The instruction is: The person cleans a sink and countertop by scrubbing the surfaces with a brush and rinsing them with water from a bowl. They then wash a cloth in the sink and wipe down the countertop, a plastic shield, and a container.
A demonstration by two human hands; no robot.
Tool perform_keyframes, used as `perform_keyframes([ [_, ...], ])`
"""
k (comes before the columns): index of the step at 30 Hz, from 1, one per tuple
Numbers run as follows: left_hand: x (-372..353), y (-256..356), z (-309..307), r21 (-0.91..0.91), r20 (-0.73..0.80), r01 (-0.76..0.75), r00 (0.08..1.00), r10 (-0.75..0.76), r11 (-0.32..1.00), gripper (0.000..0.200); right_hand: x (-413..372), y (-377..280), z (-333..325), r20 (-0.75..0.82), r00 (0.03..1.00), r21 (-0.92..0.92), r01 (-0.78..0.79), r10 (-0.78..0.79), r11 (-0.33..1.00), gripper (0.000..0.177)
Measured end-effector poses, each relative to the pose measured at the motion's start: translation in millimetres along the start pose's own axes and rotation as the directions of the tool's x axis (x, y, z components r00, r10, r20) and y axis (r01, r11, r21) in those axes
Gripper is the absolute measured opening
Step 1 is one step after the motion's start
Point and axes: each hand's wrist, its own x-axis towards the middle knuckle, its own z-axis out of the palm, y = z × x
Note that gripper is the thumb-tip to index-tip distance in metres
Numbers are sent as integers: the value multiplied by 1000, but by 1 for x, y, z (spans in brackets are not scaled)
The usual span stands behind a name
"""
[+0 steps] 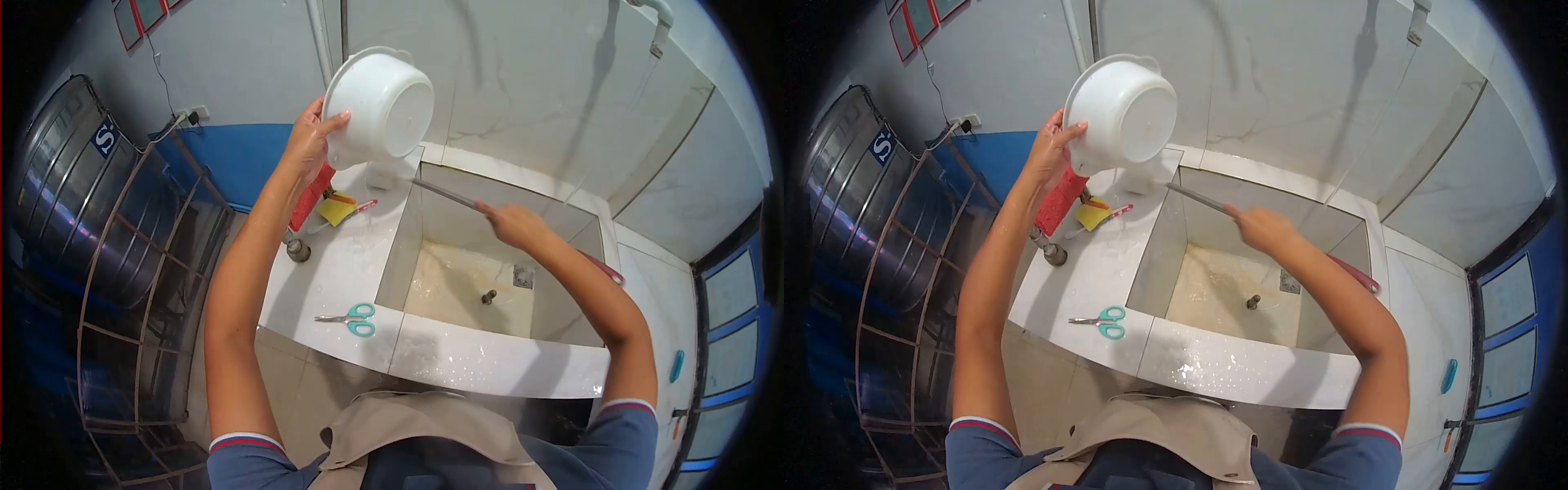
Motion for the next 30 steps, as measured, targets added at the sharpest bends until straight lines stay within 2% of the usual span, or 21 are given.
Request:
perform_keyframes([
  [1, -3, -1, 2, 1, -2, 6, 1000, -6, 1000, 54, 25, -2, 10, -30, 999, 0, 38, -38, 999, 40],
  [3, -4, 0, 8, 86, -34, -72, 997, 75, 994, 51, 78, 24, 27, -138, 990, -8, 40, -40, 999, 38],
  [5, -8, 1, 7, 89, -42, -70, 996, 74, 994, 50, 95, 47, 23, -141, 989, -32, -53, 48, 998, 37],
  [7, -15, 2, 0, 88, -47, -58, 997, 63, 994, 48, 66, 32, 9, -123, 987, 2, -103, 102, 995, 35],
  [9, -27, 2, -8, 109, -71, -62, 995, 70, 992, 48, 13, 11, 21, 31, 996, 68, -83, 81, 994, 37],
  [10, -30, 0, -11, 103, -68, -56, 996, 64, 993, 48, -13, 2, 29, 38, 995, 67, -89, 87, 994, 37],
  [12, -31, -3, -10, 148, -91, -68, 992, 82, 987, 47, -51, -1, 34, 57, 998, 32, 20, -21, 999, 37],
  [13, -32, -5, -6, 139, -83, -59, 994, 71, 988, 47, -50, 8, 39, 66, 998, 33, 6, -8, 999, 37],
  [15, -29, -10, 11, 115, -35, -70, 997, 74, 991, 46, -38, 39, 50, -93, 992, 120, -70, 81, 990, 37],
  [16, -27, -12, 25, 98, -6, -78, 997, 79, 992, 46, -39, 56, 45, -102, 988, 114, -101, 113, 988, 37],
  [18, -34, -21, 52, 229, 85, -107, 992, 90, 967, 42, -56, 87, 44, -113, 957, 90, -258, 267, 962, 37],
  [19, -35, -25, 64, 210, 130, -126, 986, 100, 970, 42, -75, 100, 40, -131, 942, 90, -301, 310, 949, 37],
  [21, -43, -45, 90, 537, 318, -224, 947, 51, 813, 39, -139, 118, 47, -190, 883, 148, -407, 430, 901, 36],
  [25, -45, -113, 169, 538, 499, -303, 867, -7, 787, 34, -273, 170, 63, -117, 707, 201, -671, 698, 714, 36],
  [26, -43, -123, 193, 547, 637, -545, 764, 107, 636, 33, -312, 188, 72, -167, 643, 230, -712, 748, 663, 36],
  [27, -42, -132, 219, 491, 764, -751, 614, 196, 441, 32, -353, 202, 79, -218, 570, 258, -750, 793, 610, 36],
  [28, -39, -144, 246, 424, 776, -757, 587, 232, 497, 32, -393, 212, 78, -213, 482, 250, -814, 850, 525, 36],
  [29, -36, -158, 271, 377, 798, -771, 551, 242, 512, 32, -433, 223, 75, -211, 390, 242, -868, 896, 434, 35],
  [30, -29, -174, 293, 340, 816, -803, 511, 270, 490, 33, -474, 243, 85, -260, 339, 254, -879, 904, 403, 34],
])
